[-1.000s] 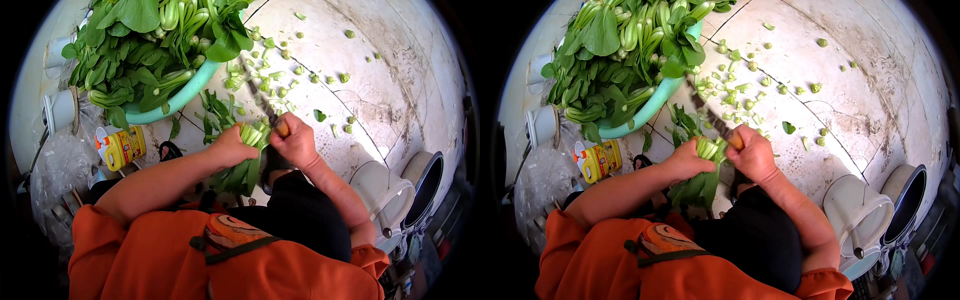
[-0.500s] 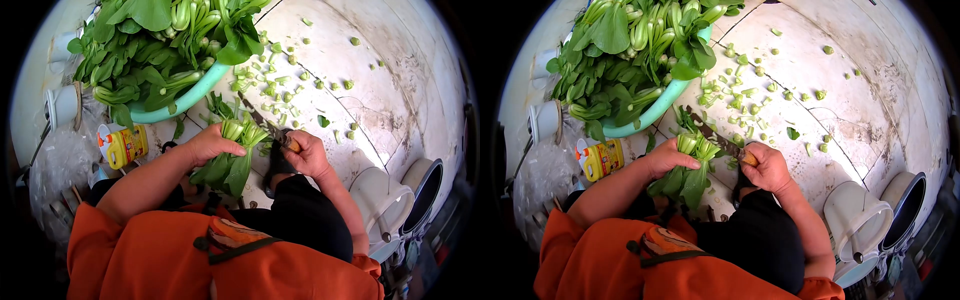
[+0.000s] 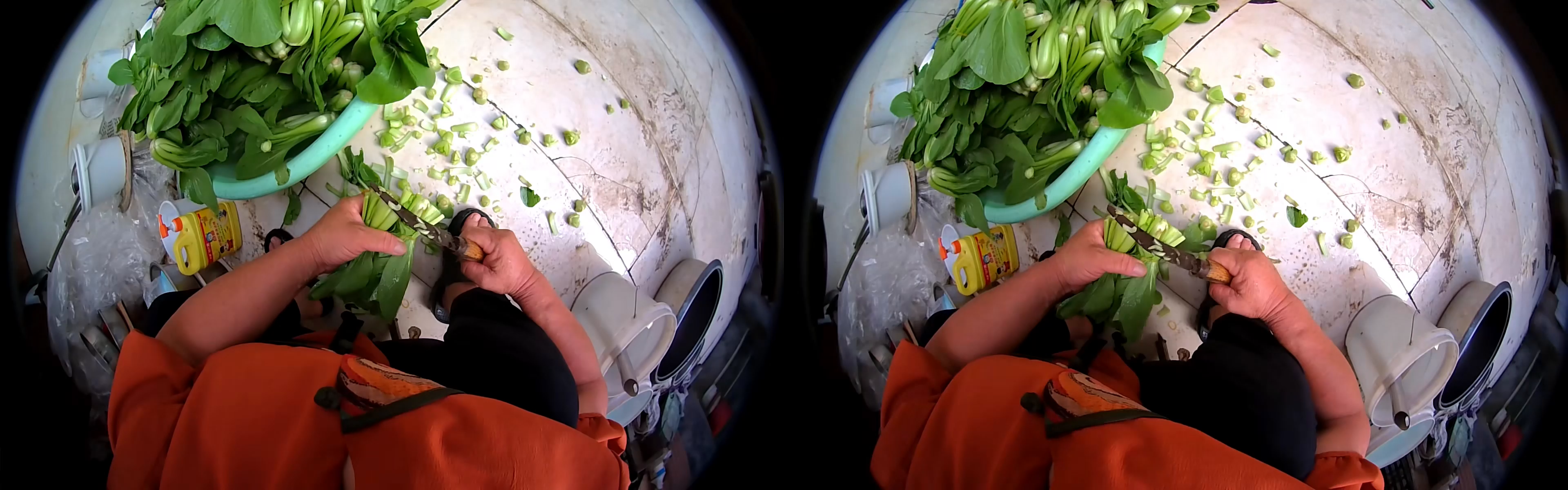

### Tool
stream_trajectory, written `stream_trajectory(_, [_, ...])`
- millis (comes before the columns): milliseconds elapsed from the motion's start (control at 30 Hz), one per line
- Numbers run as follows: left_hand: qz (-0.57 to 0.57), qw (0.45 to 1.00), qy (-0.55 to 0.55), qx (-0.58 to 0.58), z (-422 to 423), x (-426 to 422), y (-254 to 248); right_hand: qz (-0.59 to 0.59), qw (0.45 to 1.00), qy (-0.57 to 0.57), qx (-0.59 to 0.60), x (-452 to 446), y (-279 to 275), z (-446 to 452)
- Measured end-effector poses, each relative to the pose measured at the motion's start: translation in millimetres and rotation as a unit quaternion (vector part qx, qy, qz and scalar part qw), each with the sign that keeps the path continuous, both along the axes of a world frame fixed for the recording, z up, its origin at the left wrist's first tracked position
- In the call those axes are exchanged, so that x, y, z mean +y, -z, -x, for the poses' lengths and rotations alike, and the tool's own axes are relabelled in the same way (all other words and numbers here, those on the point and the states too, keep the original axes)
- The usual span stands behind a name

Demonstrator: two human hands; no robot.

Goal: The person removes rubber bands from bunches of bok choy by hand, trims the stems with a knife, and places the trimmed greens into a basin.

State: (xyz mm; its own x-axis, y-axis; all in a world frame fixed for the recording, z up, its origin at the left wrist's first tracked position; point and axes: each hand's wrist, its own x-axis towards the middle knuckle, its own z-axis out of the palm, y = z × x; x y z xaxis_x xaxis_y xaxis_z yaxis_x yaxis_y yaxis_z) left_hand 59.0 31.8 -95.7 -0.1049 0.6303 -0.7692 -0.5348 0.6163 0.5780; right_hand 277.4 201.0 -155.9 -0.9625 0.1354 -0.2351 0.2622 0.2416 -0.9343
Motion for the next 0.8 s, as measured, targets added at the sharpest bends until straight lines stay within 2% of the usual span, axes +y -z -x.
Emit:
stream_trajectory(133, [-0.015,1.000,-0.011,0.008,-7,1,-3,-0.014,1.000,0.002,0.009,-3,7,-1])
stream_trajectory(300, [0.033,0.999,-0.033,-0.009,-11,1,-9,-0.048,0.998,0.040,0.001,-5,-1,1])
stream_trajectory(500, [0.051,0.999,-0.005,0.005,-10,-2,-12,-0.115,0.993,0.034,-0.015,-7,4,-4])
stream_trajectory(733, [0.025,0.999,0.000,-0.038,-5,-4,-14,-0.101,0.994,0.042,-0.028,-7,9,-8])
stream_trajectory(800, [0.022,0.998,0.014,-0.053,-1,-8,-12,-0.055,0.996,0.061,-0.020,-7,10,-8])
